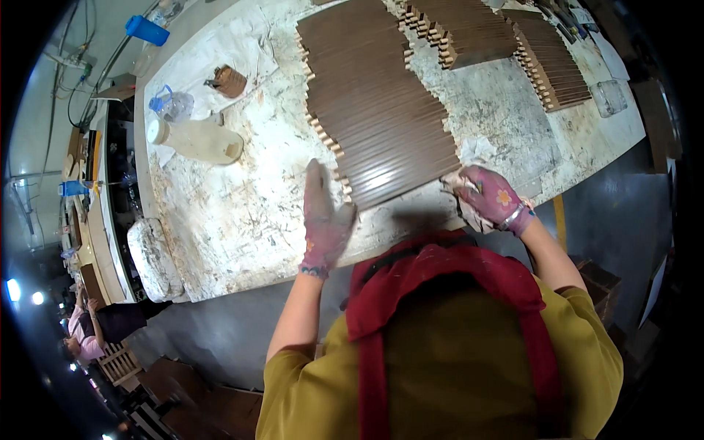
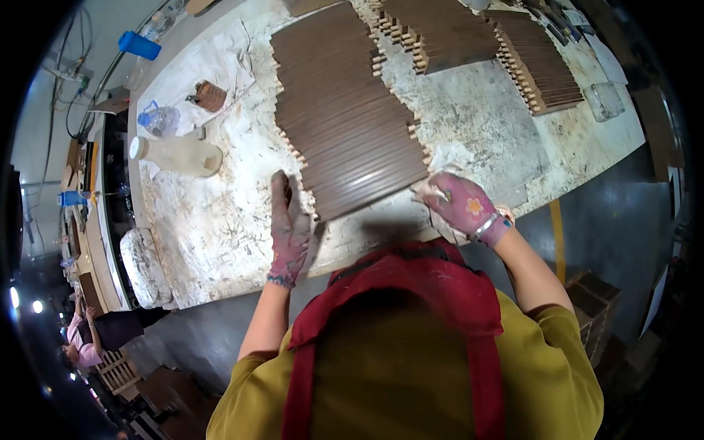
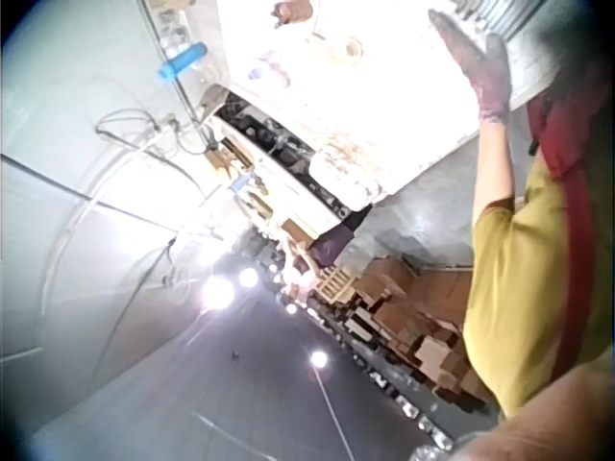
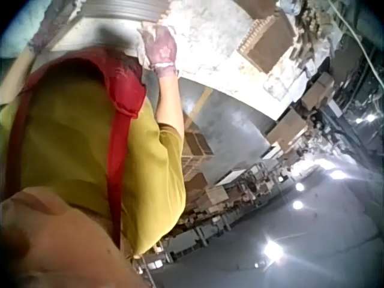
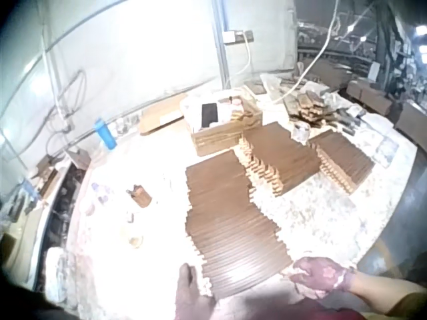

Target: The person wipes a series of wooden slats with a cloth, handling them individually or in groups on a work table, and then wipes a single wooden piece while standing in a manufacturing area.

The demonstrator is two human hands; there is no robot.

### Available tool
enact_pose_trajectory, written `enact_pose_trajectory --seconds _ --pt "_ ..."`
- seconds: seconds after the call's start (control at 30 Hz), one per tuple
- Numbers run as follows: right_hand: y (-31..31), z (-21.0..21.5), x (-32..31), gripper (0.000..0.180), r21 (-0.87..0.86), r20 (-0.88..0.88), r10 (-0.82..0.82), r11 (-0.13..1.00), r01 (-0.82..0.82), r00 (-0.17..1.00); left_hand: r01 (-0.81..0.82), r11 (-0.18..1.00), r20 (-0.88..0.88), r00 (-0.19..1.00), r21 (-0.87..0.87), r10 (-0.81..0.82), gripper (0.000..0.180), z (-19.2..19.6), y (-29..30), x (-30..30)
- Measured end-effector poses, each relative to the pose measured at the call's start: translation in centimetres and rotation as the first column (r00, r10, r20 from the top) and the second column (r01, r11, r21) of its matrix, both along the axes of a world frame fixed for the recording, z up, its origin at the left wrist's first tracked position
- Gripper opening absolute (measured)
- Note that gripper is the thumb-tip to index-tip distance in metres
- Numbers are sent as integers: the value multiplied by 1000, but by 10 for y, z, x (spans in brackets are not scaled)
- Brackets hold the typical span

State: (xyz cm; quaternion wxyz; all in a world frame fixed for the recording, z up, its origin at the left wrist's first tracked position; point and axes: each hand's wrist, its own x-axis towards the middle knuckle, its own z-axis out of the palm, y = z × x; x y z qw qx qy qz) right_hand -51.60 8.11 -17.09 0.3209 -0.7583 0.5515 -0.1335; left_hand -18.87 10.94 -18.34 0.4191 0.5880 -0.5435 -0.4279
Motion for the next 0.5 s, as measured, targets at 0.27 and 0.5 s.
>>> enact_pose_trajectory --seconds 0.27,0.5 --pt "8 -6 30 31 139 34 322 936 -323 946 -223 957 -506 856 -186 101 77 -48 -96 2" --pt "-10 -6 62 42 304 -63 202 937 -174 977 91 960 -759 595 -263 -265 65 -28 -123 -15"
